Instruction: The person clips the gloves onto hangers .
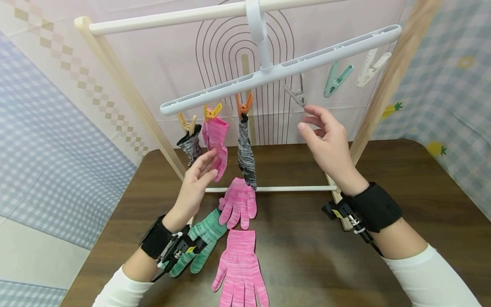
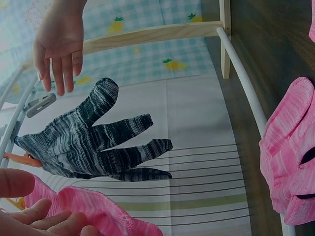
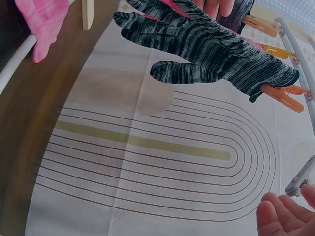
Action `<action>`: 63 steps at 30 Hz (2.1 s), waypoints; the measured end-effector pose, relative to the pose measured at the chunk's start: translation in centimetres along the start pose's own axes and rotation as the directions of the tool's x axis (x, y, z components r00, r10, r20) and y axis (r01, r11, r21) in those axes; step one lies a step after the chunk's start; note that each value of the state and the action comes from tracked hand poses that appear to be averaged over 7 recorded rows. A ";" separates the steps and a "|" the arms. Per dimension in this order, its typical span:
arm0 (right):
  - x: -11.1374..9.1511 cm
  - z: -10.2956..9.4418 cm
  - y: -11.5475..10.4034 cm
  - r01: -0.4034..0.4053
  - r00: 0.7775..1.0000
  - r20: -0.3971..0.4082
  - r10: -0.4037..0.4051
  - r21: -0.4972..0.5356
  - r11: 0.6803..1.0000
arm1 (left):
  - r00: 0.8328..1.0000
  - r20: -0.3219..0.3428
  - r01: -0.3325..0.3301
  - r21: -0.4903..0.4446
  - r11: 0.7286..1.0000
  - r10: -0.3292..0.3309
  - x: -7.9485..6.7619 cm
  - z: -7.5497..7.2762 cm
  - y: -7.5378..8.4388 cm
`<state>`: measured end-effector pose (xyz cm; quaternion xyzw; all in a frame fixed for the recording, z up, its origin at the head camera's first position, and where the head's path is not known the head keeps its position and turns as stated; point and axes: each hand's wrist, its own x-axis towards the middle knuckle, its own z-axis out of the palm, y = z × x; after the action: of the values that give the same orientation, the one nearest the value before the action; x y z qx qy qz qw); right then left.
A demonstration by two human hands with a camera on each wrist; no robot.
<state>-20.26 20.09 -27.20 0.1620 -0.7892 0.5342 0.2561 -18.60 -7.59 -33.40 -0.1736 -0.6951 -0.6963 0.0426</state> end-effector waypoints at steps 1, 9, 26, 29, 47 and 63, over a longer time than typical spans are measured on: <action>0.1 0.0 0.0 -0.002 1.000 0.003 0.002 0.002 1.000 | 1.000 0.000 0.000 0.002 1.000 0.000 0.0 0.0 0.0; 0.8 0.0 -0.5 0.011 1.000 -0.018 -0.011 0.007 1.000 | 1.000 0.000 -0.010 0.023 1.000 0.010 0.0 -0.1 0.0; 2.2 0.4 -1.3 -0.020 1.000 -0.015 0.021 0.081 0.996 | 1.000 -0.004 0.001 0.024 1.000 -0.001 0.0 0.0 0.0; 2.4 0.4 -1.5 -0.026 0.999 -0.017 0.027 0.088 0.996 | 1.000 -0.005 0.002 0.023 1.000 -0.002 0.1 0.0 -0.1; 3.7 0.7 -1.7 -0.079 0.996 -0.011 0.084 0.227 0.971 | 1.000 -0.005 0.018 0.000 1.000 -0.018 0.0 -0.1 -0.1; 4.2 0.8 -2.1 -0.092 0.995 0.006 0.097 0.384 0.919 | 1.000 -0.009 -0.001 0.024 1.000 0.001 0.0 -0.3 -0.4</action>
<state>-22.76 18.66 -23.44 0.1672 -0.6745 0.6911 0.1986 -18.80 -7.90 -33.73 -0.1701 -0.7032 -0.6887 0.0481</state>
